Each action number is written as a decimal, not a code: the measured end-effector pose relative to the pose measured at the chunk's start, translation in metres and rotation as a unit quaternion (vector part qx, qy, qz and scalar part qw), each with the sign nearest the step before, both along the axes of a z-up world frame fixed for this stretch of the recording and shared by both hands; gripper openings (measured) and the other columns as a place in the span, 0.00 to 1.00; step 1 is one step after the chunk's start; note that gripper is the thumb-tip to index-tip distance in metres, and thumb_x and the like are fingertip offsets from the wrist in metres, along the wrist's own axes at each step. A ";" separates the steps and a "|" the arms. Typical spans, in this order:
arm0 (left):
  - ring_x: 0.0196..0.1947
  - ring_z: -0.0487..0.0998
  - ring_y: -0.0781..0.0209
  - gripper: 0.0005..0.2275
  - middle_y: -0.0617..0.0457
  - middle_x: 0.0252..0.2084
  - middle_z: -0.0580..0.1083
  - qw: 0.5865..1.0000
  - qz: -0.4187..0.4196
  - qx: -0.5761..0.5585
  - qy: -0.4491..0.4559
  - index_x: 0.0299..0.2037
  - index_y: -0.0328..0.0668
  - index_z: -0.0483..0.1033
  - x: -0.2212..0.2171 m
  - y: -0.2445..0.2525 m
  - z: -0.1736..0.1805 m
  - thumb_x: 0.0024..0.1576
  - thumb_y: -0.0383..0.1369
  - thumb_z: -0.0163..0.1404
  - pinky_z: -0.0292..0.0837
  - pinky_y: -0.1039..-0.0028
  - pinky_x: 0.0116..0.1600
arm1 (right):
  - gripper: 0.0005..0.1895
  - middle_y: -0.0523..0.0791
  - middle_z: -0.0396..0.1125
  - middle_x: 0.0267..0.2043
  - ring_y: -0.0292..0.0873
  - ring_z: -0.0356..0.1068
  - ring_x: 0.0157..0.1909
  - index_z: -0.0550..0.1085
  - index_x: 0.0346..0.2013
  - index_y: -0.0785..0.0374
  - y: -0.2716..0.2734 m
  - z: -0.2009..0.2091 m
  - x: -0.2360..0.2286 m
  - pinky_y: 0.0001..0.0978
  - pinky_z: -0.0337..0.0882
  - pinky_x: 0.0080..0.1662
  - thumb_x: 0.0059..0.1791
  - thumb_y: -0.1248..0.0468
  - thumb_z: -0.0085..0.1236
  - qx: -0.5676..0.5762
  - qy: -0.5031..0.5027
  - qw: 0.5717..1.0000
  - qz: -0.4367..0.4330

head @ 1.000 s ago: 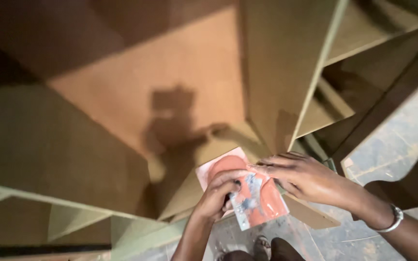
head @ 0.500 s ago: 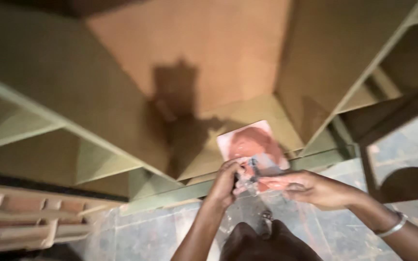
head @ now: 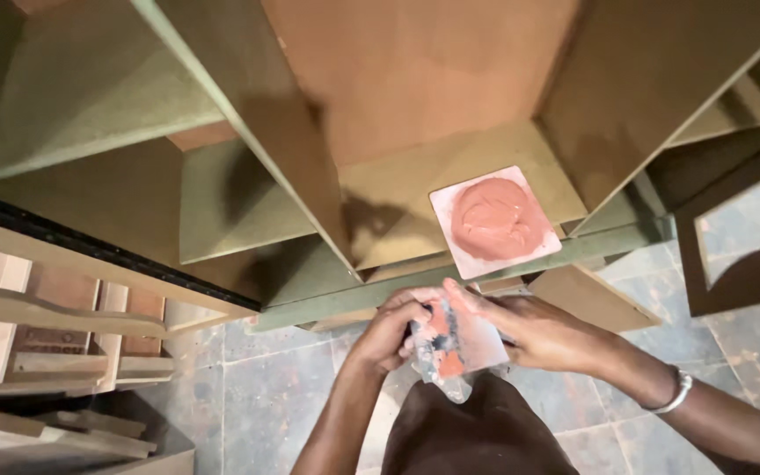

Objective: The person uses a putty knife to scoop pink wood filler from a container and applies it to the edges and corners of a wooden cabinet. They repeatedly smooth the filler along the seams and joints of the cabinet structure.

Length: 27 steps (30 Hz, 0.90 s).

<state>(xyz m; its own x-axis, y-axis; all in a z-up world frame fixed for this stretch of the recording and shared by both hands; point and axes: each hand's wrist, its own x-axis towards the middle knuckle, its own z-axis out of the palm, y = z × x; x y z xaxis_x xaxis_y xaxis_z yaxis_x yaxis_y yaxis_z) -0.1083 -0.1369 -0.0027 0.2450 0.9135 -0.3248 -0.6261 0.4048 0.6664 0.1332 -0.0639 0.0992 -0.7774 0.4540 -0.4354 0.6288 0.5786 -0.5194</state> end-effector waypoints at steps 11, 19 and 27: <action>0.12 0.61 0.75 0.19 0.53 0.25 0.74 0.997 -0.027 0.067 0.012 0.56 0.26 0.76 -0.027 -0.028 0.028 0.54 0.24 0.46 0.54 0.83 0.15 | 0.43 0.33 0.65 0.64 0.51 0.72 0.43 0.52 0.76 0.35 -0.034 0.016 0.013 0.47 0.73 0.43 0.49 0.65 0.55 -0.034 0.084 0.993 -0.080; 0.09 0.60 0.70 0.18 0.51 0.23 0.74 0.994 0.104 0.023 0.010 0.50 0.28 0.76 -0.061 -0.043 0.050 0.50 0.22 0.42 0.52 0.79 0.14 | 0.31 0.44 0.67 0.68 0.46 0.70 0.64 0.63 0.72 0.51 -0.013 0.045 -0.016 0.41 0.71 0.60 0.53 0.66 0.52 -0.019 0.275 0.958 0.083; 0.09 0.60 0.72 0.17 0.56 0.19 0.70 0.977 0.176 0.076 0.093 0.52 0.28 0.75 -0.066 -0.036 0.072 0.54 0.23 0.43 0.51 0.81 0.12 | 0.30 0.46 0.72 0.59 0.50 0.72 0.55 0.66 0.71 0.51 0.040 0.074 -0.077 0.44 0.70 0.57 0.52 0.66 0.52 0.040 0.239 0.915 0.323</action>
